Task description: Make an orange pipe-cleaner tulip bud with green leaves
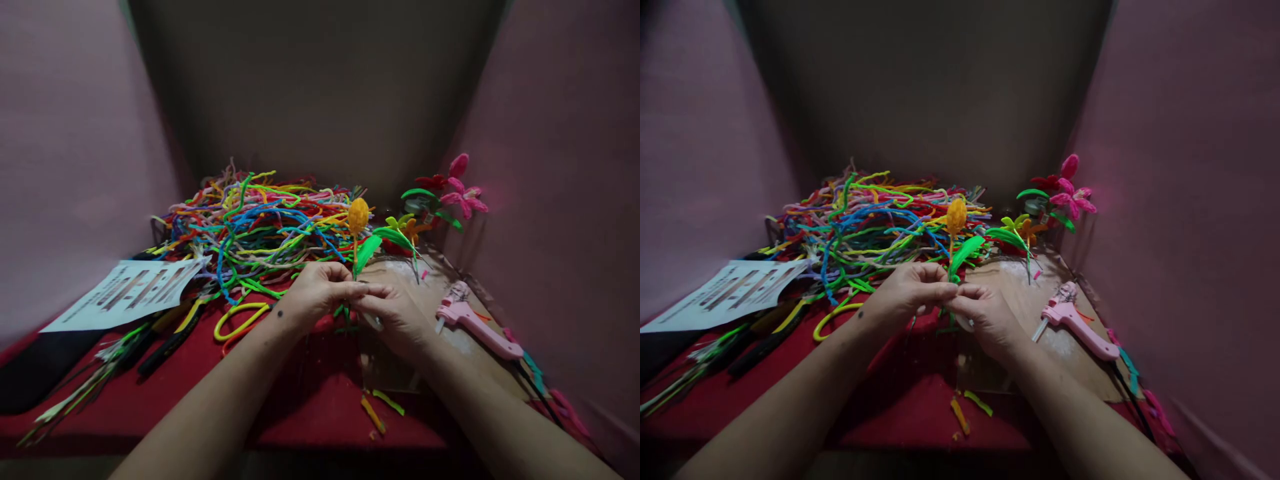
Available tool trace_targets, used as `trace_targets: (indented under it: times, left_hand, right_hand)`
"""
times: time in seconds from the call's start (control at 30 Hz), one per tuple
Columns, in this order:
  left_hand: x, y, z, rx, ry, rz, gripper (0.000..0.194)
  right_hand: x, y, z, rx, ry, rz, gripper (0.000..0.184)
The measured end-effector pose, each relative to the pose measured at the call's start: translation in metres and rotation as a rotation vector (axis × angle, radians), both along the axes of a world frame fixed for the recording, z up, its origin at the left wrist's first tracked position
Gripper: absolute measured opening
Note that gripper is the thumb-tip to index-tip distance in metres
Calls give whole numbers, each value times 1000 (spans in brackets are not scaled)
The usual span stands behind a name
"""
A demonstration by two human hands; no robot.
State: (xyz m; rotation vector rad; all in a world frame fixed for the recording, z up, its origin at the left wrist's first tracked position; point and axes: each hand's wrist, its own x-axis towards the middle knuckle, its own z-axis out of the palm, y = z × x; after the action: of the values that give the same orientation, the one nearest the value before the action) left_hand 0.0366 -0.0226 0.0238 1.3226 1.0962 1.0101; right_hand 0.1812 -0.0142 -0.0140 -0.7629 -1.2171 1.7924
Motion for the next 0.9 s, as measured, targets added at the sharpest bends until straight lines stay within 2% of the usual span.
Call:
trace_targets:
  times: [0.1, 0.23, 0.37, 0.47, 0.57, 0.77, 0.9]
  left_hand:
    - [-1, 2, -2, 9, -18, 3, 34]
    - [-5, 2, -3, -52, -120, -122, 30]
    - [-8, 0, -3, -5, -139, -208, 27]
    - [-7, -1, -4, 25, -151, -196, 25]
    - [-4, -1, -3, -43, -165, -127, 27]
    - [-4, 2, 0, -138, -155, -82, 29]
    - [-10, 5, -2, -176, -193, -118, 31]
  right_hand:
    - [-1, -1, 0, 61, -50, -10, 21]
    - [-2, -6, 3, 72, -24, 2, 17]
    - [-2, -8, 7, 36, 17, 13, 14]
    - [-3, -7, 7, 37, 74, -2, 14]
    - [-4, -5, 5, 58, 113, 35, 16]
    - [-2, -6, 0, 181, -77, 74, 14]
    - [1, -7, 1, 207, -89, 140, 12]
